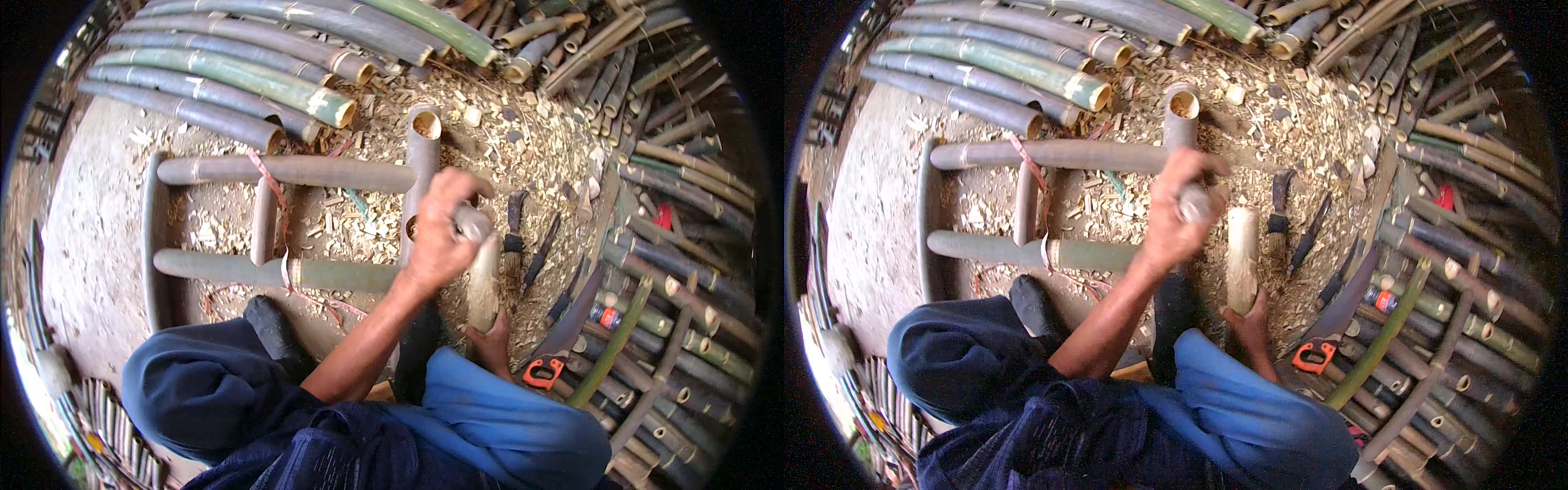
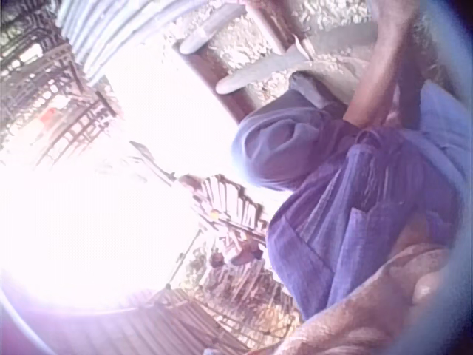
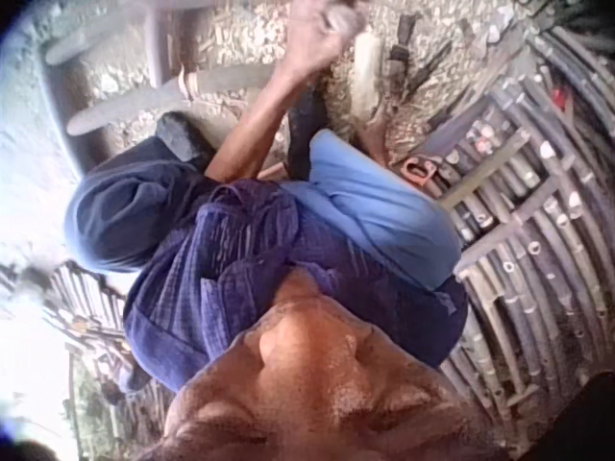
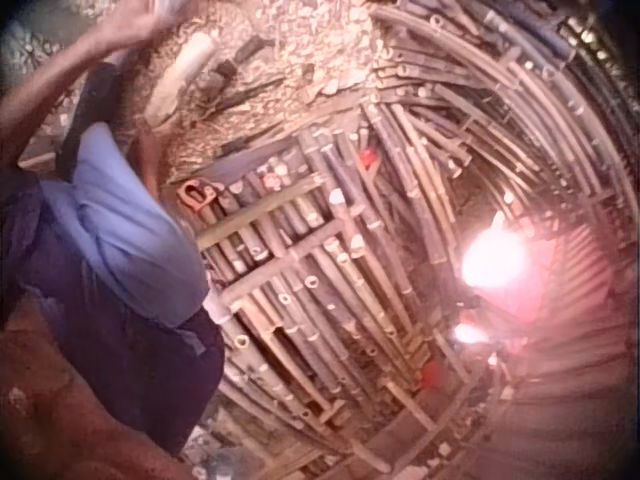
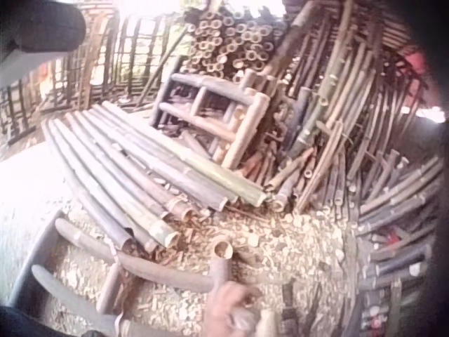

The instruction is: The person assembles a bamboo structure by carving joints in poles and fitting bamboo pieces together using a small blade.

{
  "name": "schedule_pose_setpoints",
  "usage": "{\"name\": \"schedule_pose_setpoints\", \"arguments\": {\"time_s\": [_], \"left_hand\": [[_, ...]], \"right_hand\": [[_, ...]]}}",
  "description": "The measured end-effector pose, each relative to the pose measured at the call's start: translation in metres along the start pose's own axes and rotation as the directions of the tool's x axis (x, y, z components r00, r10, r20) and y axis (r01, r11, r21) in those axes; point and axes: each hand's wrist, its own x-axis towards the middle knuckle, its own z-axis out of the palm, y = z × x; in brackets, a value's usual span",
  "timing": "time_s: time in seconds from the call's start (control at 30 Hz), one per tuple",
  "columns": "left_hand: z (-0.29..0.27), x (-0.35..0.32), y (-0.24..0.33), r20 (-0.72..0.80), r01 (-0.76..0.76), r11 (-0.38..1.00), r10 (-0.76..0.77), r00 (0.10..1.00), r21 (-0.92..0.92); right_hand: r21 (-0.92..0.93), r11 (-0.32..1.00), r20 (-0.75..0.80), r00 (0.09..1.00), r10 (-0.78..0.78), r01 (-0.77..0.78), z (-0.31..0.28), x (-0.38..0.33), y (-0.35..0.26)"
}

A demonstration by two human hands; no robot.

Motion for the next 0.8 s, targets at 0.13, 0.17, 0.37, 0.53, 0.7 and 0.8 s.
{"name": "schedule_pose_setpoints", "arguments": {"time_s": [0.13,0.17,0.37,0.53,0.7,0.8], "left_hand": [[0.041,-0.041,0.042,0.573,-0.096,0.994,0.052,0.818,0.046],[0.053,-0.054,0.049,0.675,-0.138,0.990,0.092,0.732,0.015],[0.084,-0.125,0.042,0.756,-0.412,0.871,0.076,0.650,0.267],[-0.003,-0.005,0.083,0.605,-0.060,0.952,-0.141,0.784,0.301],[-0.100,0.074,0.168,0.305,-0.003,0.754,-0.261,0.916,0.657],[-0.144,0.072,0.179,0.394,-0.067,0.587,-0.450,0.801,0.807]], "right_hand": [[0.578,0.813,-0.014,0.997,-0.074,0.069,0.014,0.014,0.016],[0.765,0.642,0.089,0.995,-0.044,-0.041,-0.001,0.023,0.007],[0.879,0.430,0.318,0.925,-0.209,-0.205,-0.077,0.076,-0.064],[0.346,0.923,0.125,0.983,0.136,-0.171,-0.063,0.064,-0.012],[-0.193,0.975,-0.193,0.979,0.071,-0.109,-0.012,0.037,0.066],[-0.176,0.984,-0.362,0.926,-0.104,0.042,-0.007,0.040,-0.017]]}}
